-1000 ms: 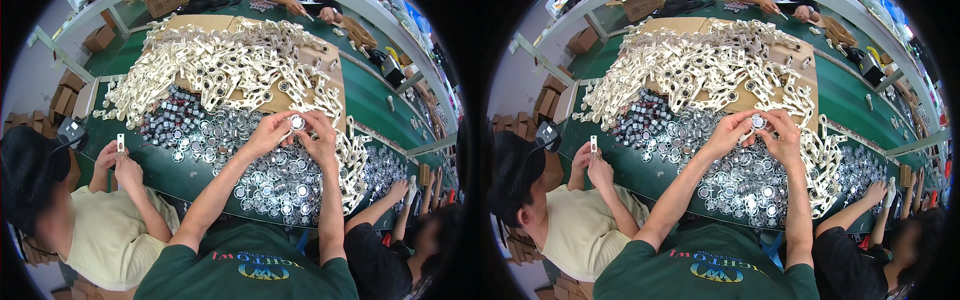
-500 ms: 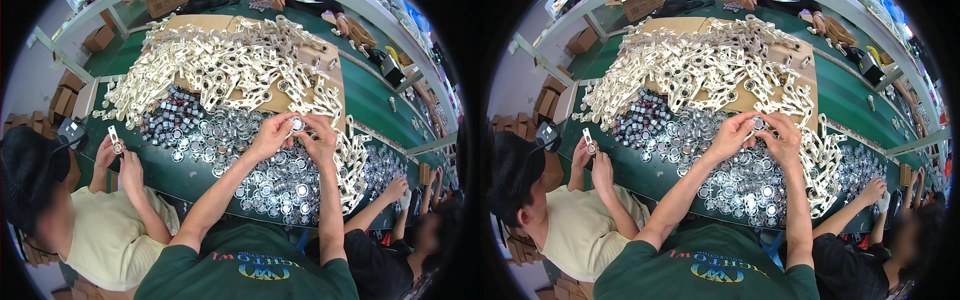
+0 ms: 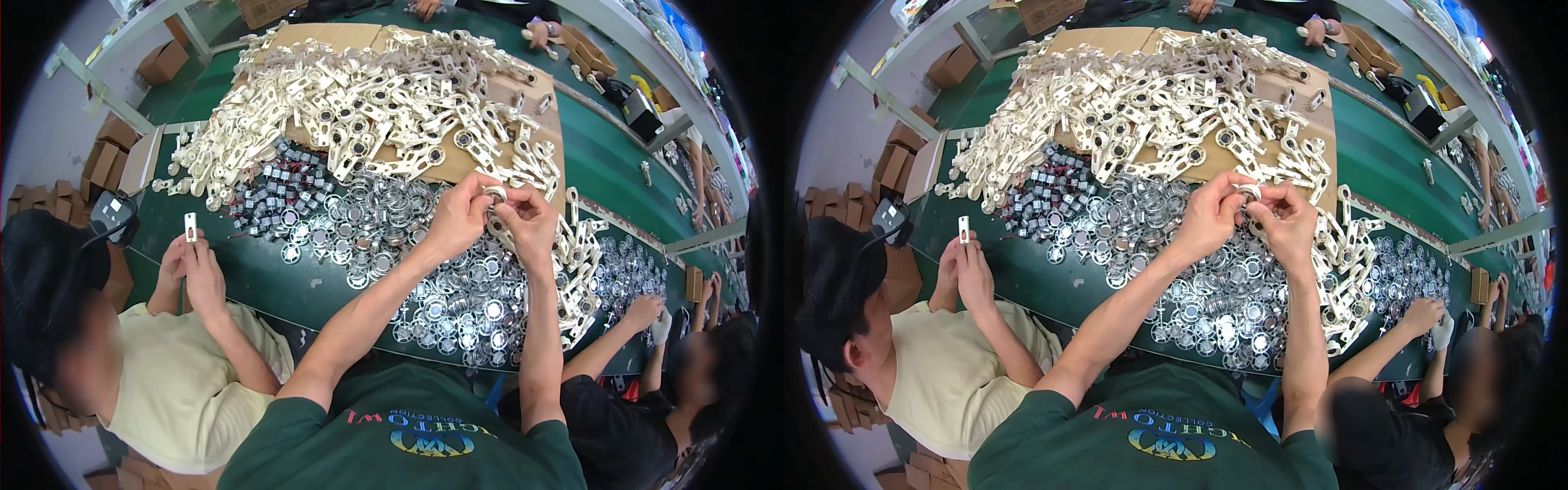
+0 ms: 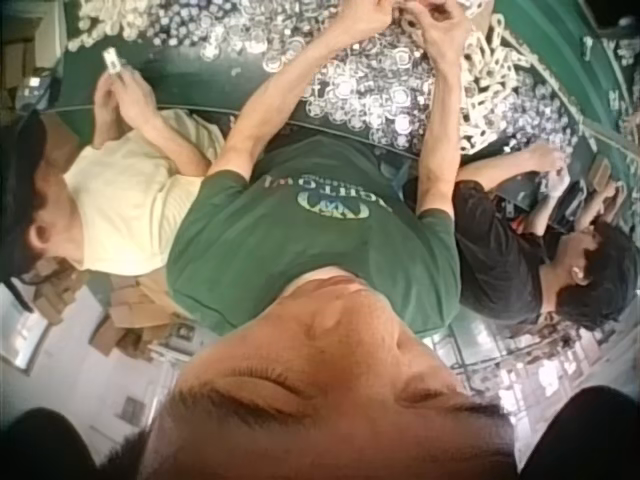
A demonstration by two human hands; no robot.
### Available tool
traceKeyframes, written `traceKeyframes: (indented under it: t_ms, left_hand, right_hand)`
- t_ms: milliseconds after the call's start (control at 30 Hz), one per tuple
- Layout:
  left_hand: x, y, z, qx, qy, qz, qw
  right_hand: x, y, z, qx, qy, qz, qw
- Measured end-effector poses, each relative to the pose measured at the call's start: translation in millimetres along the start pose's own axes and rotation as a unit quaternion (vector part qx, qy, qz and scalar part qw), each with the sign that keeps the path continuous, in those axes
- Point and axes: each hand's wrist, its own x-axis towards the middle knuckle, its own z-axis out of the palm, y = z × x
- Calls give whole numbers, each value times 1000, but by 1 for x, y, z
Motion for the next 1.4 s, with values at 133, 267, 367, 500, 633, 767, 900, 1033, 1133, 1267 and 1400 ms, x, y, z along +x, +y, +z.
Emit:
traceKeyframes:
  t_ms: [133, 267, 367, 500, 633, 767, 900, 1033, 1133, 1267, 1400]
  left_hand:
    - [24, 8, -4, 64, -34, -12, 997]
    - [42, -1, -14, 222, 67, 56, 971]
    - [40, -16, -26, 240, 59, 50, 968]
    - [26, -19, -10, 308, -8, 37, 950]
    - [11, -22, 15, 478, -125, 52, 868]
    - [10, -25, 20, 492, -113, 61, 861]
    - [18, -32, 19, 496, -110, 56, 859]
    - [25, -28, 1, 424, -115, 12, 898]
    - [23, -16, -19, 262, -86, -81, 958]
    - [24, -19, -45, -64, -27, -100, 993]
    - [18, -15, -60, -252, 31, -97, 962]
  right_hand:
    - [18, 2, -21, -1, 41, 81, 996]
    - [40, 1, -56, 268, 272, 29, 924]
    - [18, -14, -41, 22, 161, 2, 987]
    - [-12, -38, -24, -390, -79, 29, 917]
    - [-17, -38, -18, -486, -24, 20, 873]
    - [-23, -50, -17, -472, -46, 33, 880]
    - [-33, -56, -18, -450, -94, 65, 886]
    - [-38, -60, -13, -441, -96, 84, 888]
    - [-39, -55, -6, -395, -93, 56, 912]
    - [-33, -46, 8, -452, -79, 31, 888]
    - [-27, -22, 23, -540, -99, 22, 835]
